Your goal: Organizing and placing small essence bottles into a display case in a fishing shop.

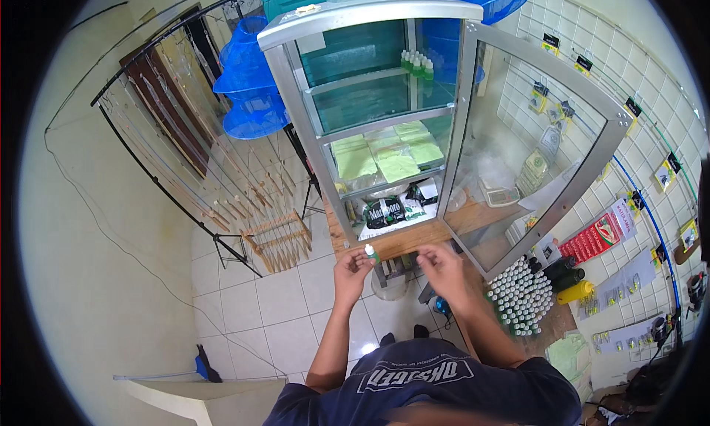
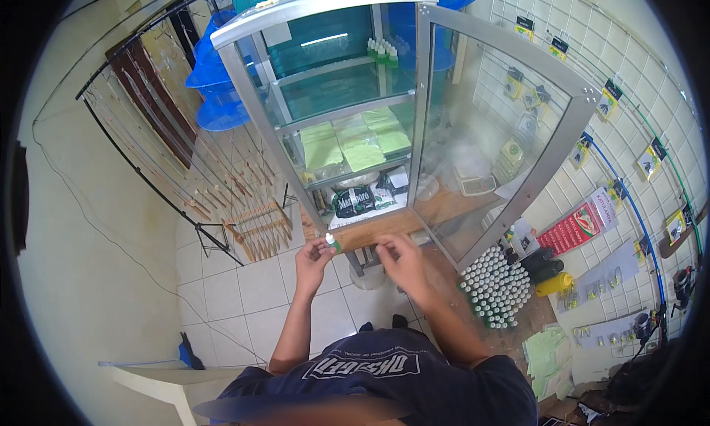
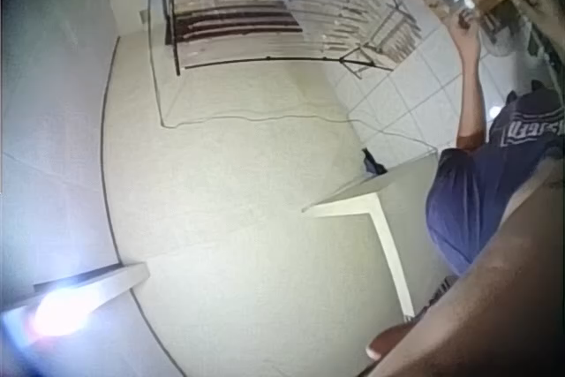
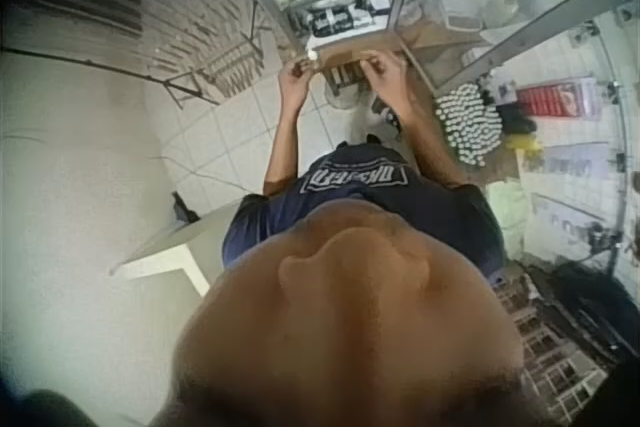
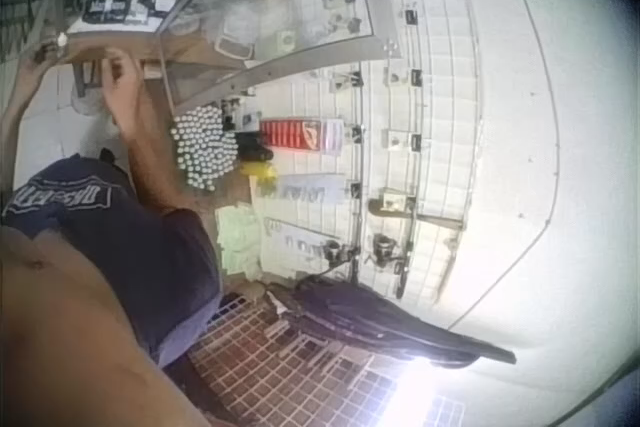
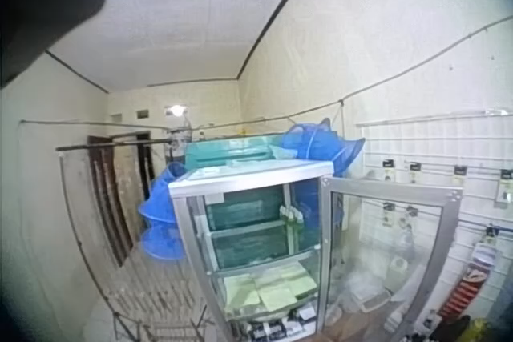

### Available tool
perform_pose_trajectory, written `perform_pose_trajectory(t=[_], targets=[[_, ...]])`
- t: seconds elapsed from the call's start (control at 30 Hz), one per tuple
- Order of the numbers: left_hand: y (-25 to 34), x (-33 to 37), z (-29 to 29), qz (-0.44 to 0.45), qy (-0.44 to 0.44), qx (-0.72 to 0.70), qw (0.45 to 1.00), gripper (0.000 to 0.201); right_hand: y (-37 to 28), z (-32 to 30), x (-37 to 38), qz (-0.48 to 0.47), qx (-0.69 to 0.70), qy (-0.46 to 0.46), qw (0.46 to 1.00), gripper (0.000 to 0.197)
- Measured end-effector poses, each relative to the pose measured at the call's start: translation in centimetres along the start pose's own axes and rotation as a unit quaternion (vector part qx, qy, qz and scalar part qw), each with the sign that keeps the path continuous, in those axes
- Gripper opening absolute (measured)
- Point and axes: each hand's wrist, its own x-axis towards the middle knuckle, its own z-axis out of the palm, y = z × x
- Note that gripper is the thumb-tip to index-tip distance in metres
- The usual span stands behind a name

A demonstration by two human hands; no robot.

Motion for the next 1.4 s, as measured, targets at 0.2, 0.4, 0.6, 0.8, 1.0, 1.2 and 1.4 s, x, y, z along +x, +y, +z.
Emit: perform_pose_trajectory(t=[0.2, 0.4, 0.6, 0.8, 1.0, 1.2, 1.4], targets=[[2.0, 1.4, 2.4, -0.010, -0.058, -0.002, 0.998, 0.028, -1.2, 1.8, 2.6, -0.093, 0.039, -0.057, 0.993, 0.026], [8.2, 7.0, 7.2, 0.132, -0.110, 0.101, 0.980, 0.027, -4.2, 1.0, 9.1, -0.158, 0.047, 0.002, 0.986, 0.022], [17.9, 16.0, 11.7, 0.300, -0.083, 0.147, 0.939, 0.028, -12.4, -0.9, 18.4, -0.333, -0.029, 0.165, 0.928, 0.017], [23.6, 27.0, 16.3, 0.382, -0.106, 0.189, 0.898, 0.025, -15.4, -2.0, 29.5, -0.306, -0.012, 0.262, 0.915, 0.018], [20.1, 33.8, 16.6, 0.307, -0.091, 0.306, 0.897, 0.026, -12.1, -0.2, 35.4, -0.230, -0.094, 0.292, 0.923, 0.021], [16.9, 35.7, 18.3, 0.223, -0.054, 0.334, 0.914, 0.027, -8.9, 0.2, 36.7, -0.152, -0.121, 0.297, 0.935, 0.022], [15.9, 35.6, 19.3, 0.185, -0.048, 0.312, 0.931, 0.026, -8.1, -0.4, 37.1, -0.118, -0.119, 0.318, 0.933, 0.020]])
